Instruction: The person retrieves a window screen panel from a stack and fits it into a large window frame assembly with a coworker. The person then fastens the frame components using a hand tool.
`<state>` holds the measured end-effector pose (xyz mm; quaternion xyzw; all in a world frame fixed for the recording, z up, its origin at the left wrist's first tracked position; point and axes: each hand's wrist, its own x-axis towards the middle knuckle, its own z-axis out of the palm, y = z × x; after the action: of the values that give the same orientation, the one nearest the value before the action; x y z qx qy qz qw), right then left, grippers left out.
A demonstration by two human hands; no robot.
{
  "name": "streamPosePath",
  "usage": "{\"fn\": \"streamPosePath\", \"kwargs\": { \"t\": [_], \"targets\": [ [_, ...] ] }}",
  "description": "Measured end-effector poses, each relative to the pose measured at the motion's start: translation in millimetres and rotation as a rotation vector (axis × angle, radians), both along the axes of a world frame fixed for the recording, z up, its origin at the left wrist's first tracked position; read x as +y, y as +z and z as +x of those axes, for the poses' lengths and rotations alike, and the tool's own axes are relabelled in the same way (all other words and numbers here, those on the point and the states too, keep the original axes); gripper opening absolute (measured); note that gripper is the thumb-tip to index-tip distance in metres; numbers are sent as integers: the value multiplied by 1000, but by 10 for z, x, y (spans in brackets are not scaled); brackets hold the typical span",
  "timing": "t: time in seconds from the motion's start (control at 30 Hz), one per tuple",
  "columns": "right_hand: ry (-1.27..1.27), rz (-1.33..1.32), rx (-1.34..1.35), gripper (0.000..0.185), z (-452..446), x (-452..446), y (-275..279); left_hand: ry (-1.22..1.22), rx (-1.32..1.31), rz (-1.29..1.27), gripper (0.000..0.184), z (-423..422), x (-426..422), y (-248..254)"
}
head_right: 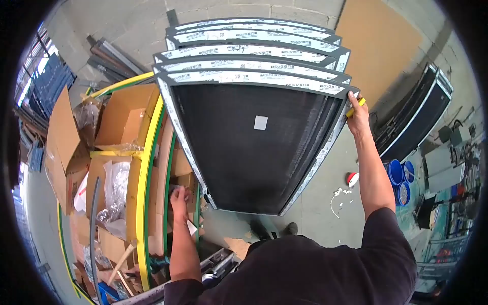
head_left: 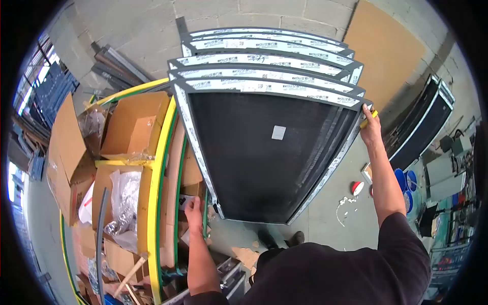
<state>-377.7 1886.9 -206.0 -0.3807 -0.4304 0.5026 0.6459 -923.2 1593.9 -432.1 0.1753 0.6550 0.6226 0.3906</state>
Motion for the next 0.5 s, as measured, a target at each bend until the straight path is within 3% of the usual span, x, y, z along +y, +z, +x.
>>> {"fn": "streamPosePath", "kwargs": {
  "t": [0.13,0.2,0.37,0.5],
  "targets": [
    [-23,-23,9,38,-21,-62,20,-50,242,82,41,-323,782,589],
    [-23,-27,10,36,-18,-118,57,-87,366,121,49,-296,1118,1124],
    [-14,-51,-4,29,-54,-127,114,-53,389,334,56,-483,1839,1431],
    [-7,-57,-14,28,-64,-143,145,-85,359,354,57,-445,2066,1619]
  ]
}}
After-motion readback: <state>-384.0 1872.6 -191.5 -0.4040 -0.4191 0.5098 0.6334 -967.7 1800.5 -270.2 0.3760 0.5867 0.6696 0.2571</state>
